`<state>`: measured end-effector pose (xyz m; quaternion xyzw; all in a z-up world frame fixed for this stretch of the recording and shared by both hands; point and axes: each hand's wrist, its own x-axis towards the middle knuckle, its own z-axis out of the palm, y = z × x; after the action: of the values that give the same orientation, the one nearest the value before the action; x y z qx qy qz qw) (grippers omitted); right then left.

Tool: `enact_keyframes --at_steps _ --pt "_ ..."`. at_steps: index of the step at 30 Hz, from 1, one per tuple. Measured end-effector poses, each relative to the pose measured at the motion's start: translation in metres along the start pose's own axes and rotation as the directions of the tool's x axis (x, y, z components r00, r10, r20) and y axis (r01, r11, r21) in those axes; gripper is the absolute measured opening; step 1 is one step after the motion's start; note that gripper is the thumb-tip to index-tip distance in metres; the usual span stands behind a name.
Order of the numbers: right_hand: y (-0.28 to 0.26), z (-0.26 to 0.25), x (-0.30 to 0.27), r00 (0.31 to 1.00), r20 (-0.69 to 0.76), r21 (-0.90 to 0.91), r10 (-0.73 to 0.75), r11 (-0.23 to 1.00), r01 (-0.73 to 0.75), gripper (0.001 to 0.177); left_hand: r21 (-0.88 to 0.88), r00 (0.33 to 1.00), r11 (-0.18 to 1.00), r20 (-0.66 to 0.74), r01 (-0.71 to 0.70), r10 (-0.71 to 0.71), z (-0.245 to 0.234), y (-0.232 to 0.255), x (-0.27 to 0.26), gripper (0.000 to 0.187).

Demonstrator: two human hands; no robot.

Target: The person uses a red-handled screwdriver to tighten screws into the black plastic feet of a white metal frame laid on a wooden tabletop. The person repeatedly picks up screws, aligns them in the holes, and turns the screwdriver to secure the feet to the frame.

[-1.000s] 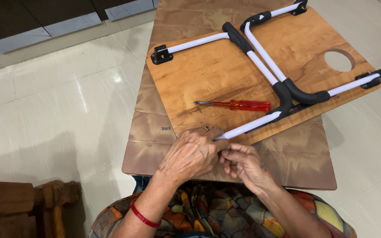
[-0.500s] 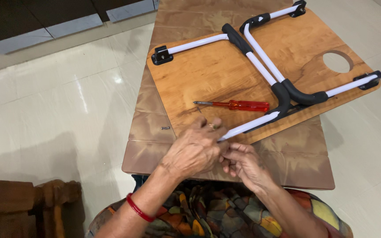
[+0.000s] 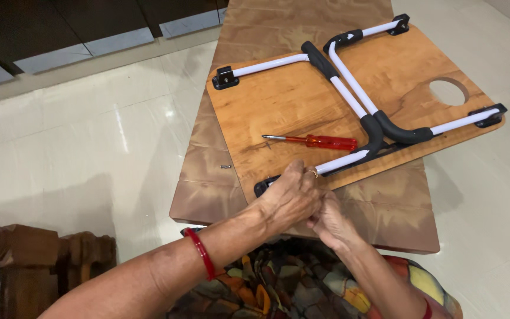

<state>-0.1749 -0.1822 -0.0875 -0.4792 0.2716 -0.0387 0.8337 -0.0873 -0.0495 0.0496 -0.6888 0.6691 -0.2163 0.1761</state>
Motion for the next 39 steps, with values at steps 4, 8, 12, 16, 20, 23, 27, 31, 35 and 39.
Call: enact_keyframes --at_steps 4,8,12,16,20,23,27,31,35,39 --pt "-0.003 0.004 -0.002 1.000 0.027 -0.007 -0.004 1.000 0.004 0.014 -0.021 0.987 1.000 0.160 -0.013 0.016 -0.005 0.004 0.002 0.030" --pt "-0.011 0.008 -0.009 0.997 0.082 -0.065 0.005 0.998 0.000 0.009 -0.120 0.980 0.990 0.192 0.072 -0.048 0.001 -0.009 0.002 0.018" --pt "-0.022 0.016 -0.017 0.988 0.156 -0.073 0.007 0.997 0.005 0.018 -0.649 0.939 0.694 0.099 0.312 -0.329 0.019 -0.061 -0.022 0.015" --pt "-0.029 0.021 -0.021 0.984 0.179 -0.062 0.013 0.998 -0.002 0.018 -0.872 0.743 0.258 0.163 0.416 -0.649 0.034 -0.083 -0.070 0.013" --pt "-0.028 0.022 -0.016 0.988 0.153 -0.101 0.000 0.995 0.016 0.014 -0.836 0.549 0.054 0.308 0.546 -0.777 0.058 -0.075 -0.104 0.012" --pt "-0.028 0.022 -0.015 0.989 0.147 -0.132 -0.004 0.991 0.024 0.013 -0.824 0.482 0.033 0.297 0.565 -0.824 0.082 -0.069 -0.113 0.012" --pt "-0.029 0.024 -0.017 0.989 0.147 -0.149 -0.012 0.988 0.035 0.013 -0.792 0.437 0.030 0.304 0.610 -0.847 0.109 -0.065 -0.118 0.009" --pt "-0.033 0.028 -0.022 0.992 0.128 -0.167 0.009 0.986 0.013 0.013 -0.810 0.440 0.029 0.288 0.585 -0.851 0.122 -0.061 -0.118 0.009" --pt "-0.036 0.033 -0.025 0.992 0.124 -0.178 0.001 0.984 0.022 0.014 -0.828 0.438 0.055 0.238 0.558 -0.867 0.124 -0.059 -0.118 0.009" --pt "-0.038 0.035 -0.027 0.993 0.121 -0.185 0.000 0.982 0.022 0.014 -0.834 0.433 0.045 0.238 0.550 -0.870 0.125 -0.058 -0.118 0.009"
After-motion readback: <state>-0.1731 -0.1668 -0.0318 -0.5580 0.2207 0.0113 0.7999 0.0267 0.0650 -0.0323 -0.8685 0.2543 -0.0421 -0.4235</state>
